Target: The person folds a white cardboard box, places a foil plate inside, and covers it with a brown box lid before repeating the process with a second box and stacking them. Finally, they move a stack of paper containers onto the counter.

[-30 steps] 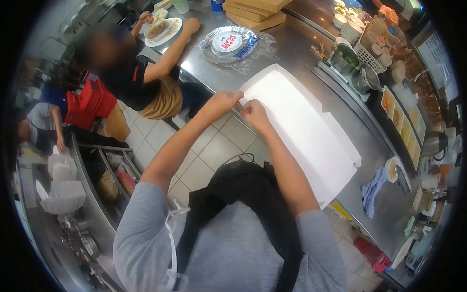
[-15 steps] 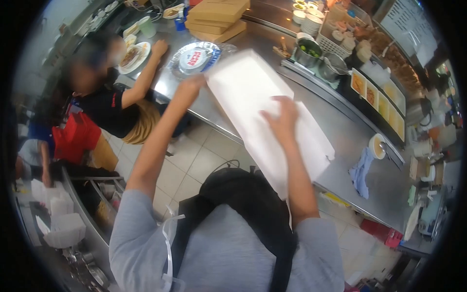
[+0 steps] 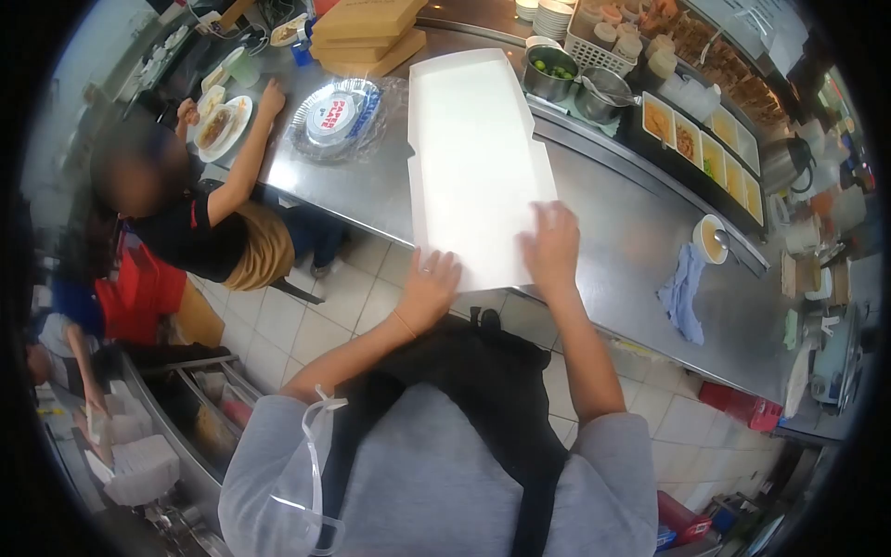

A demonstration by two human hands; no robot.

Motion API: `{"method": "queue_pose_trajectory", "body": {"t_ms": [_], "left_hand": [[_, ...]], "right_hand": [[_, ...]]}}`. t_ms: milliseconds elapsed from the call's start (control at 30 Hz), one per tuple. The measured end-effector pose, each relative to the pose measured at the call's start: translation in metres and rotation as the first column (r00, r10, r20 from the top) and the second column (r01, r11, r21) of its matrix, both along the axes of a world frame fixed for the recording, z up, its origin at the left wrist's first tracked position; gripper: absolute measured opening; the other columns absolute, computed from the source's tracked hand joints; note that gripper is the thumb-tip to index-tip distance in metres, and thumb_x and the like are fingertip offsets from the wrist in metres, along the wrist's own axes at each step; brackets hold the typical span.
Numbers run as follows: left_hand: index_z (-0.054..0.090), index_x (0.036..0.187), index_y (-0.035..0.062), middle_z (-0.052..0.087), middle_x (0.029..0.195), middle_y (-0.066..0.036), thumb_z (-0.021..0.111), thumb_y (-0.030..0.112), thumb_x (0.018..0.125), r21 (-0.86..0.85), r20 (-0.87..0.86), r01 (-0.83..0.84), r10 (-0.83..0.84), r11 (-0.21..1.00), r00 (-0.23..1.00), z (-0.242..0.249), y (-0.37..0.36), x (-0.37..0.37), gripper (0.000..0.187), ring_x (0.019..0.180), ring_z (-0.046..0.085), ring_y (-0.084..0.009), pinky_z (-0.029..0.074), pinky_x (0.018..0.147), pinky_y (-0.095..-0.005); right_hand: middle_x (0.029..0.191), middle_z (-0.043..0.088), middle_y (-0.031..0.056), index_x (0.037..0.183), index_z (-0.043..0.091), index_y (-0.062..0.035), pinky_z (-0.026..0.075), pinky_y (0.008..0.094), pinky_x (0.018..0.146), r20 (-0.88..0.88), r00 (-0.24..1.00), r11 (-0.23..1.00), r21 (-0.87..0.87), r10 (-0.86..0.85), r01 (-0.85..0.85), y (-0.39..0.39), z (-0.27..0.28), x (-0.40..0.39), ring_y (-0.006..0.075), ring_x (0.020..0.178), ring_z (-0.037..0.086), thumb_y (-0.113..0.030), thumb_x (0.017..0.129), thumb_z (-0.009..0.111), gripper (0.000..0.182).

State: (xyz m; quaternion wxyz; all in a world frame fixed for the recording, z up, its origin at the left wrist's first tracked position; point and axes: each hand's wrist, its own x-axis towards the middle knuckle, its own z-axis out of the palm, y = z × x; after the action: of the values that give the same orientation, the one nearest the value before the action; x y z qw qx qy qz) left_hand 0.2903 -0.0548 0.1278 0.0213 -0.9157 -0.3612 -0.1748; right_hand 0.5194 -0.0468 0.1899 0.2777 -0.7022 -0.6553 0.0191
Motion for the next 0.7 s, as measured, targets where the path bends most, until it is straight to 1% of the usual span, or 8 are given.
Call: {"method": "queue_pose_trajectory", "body": {"t_ms": [33,67,133,233,367,500,567,700], "left_hand": [[0.057,0.105,0.0004,0.054,0.112,-0.018,0.066,0.023,0.070,-0.003,0.002,-0.008,0.008,1.000,1.000,-0.003,0.005,-0.004,0.043,0.109,0.050,-0.0347,0.032,0.098,-0.0542],[0.059,0.097,0.0003,0.055,0.104,-0.016,0.066,0.022,0.071,0.009,-0.015,0.014,-0.014,1.000,1.000,-0.004,0.011,-0.010,0.035,0.102,0.052,-0.0317,0.035,0.094,-0.0496],[0.060,0.090,0.0002,0.056,0.097,-0.013,0.065,0.021,0.071,0.024,-0.033,0.037,-0.036,0.999,0.999,-0.002,0.018,-0.021,0.028,0.096,0.054,-0.0287,0.039,0.090,-0.0451],[0.054,0.086,0.0009,0.053,0.093,-0.013,0.061,0.020,0.075,-0.146,-0.129,-0.015,-0.004,0.989,0.992,0.013,0.024,-0.026,0.023,0.091,0.052,-0.0271,0.040,0.086,-0.0406],[0.057,0.078,0.0050,0.056,0.081,-0.011,0.059,0.018,0.078,-0.198,-0.012,-0.024,0.022,0.980,1.000,0.021,0.044,-0.022,0.014,0.077,0.055,-0.0287,0.045,0.072,-0.0401],[0.061,0.078,0.0069,0.063,0.078,-0.014,0.059,0.022,0.081,-0.531,-0.037,-0.188,0.200,0.826,0.979,0.029,0.085,-0.021,0.016,0.075,0.060,-0.0331,0.047,0.063,-0.0437],[0.061,0.081,0.0064,0.063,0.080,-0.016,0.059,0.025,0.081,-0.556,-0.047,-0.242,0.261,0.795,0.964,0.028,0.093,-0.018,0.019,0.078,0.061,-0.0337,0.047,0.065,-0.0440],[0.061,0.091,0.0057,0.063,0.084,-0.017,0.063,0.027,0.079,-0.565,-0.049,-0.330,0.368,0.756,0.929,0.026,0.088,-0.010,0.025,0.085,0.060,-0.0334,0.047,0.072,-0.0417]], "right_hand": [[0.114,0.050,0.0159,0.105,0.058,-0.0056,0.042,0.0385,0.087,0.208,0.943,0.958,0.071,0.259,-0.279,-0.004,0.009,-0.004,0.0329,0.102,0.051,-0.017,0.066,0.073,0.043],[0.114,0.050,0.0159,0.105,0.058,-0.0056,0.042,0.0385,0.087,0.208,0.942,0.956,0.070,0.265,-0.284,-0.007,0.006,-0.004,0.0329,0.102,0.051,-0.017,0.066,0.073,0.043],[0.113,0.051,0.0124,0.107,0.058,-0.0082,0.038,0.0364,0.093,-0.018,0.796,0.760,-0.286,0.605,-0.584,-0.009,-0.005,-0.002,0.0278,0.109,0.045,-0.019,0.061,0.076,0.051],[0.114,0.051,0.0122,0.104,0.062,-0.0091,0.039,0.0365,0.092,-0.161,0.757,0.702,-0.293,0.633,-0.649,0.003,-0.015,0.000,0.0289,0.110,0.045,-0.020,0.063,0.074,0.045],[0.099,0.059,0.0114,0.097,0.067,-0.0085,0.043,0.0353,0.085,-0.122,0.771,0.734,-0.241,0.626,-0.634,0.031,-0.023,0.002,0.0268,0.099,0.053,-0.022,0.067,0.071,0.032],[0.067,0.062,0.0095,0.081,0.069,-0.0094,0.047,0.0350,0.067,-0.471,0.827,0.695,-0.482,0.308,-0.533,0.058,-0.022,0.008,0.0253,0.069,0.060,-0.028,0.070,0.071,0.021],[0.073,0.062,0.0090,0.073,0.064,-0.0067,0.045,0.0353,0.064,-0.144,0.961,0.828,-0.488,0.235,-0.275,0.064,-0.023,-0.004,0.0252,0.071,0.059,-0.032,0.066,0.075,0.028],[0.081,0.063,0.0089,0.085,0.061,-0.0078,0.045,0.0358,0.067,-0.045,0.989,0.874,-0.465,0.138,-0.143,0.059,-0.026,-0.003,0.0263,0.080,0.059,-0.034,0.063,0.077,0.037]]}}
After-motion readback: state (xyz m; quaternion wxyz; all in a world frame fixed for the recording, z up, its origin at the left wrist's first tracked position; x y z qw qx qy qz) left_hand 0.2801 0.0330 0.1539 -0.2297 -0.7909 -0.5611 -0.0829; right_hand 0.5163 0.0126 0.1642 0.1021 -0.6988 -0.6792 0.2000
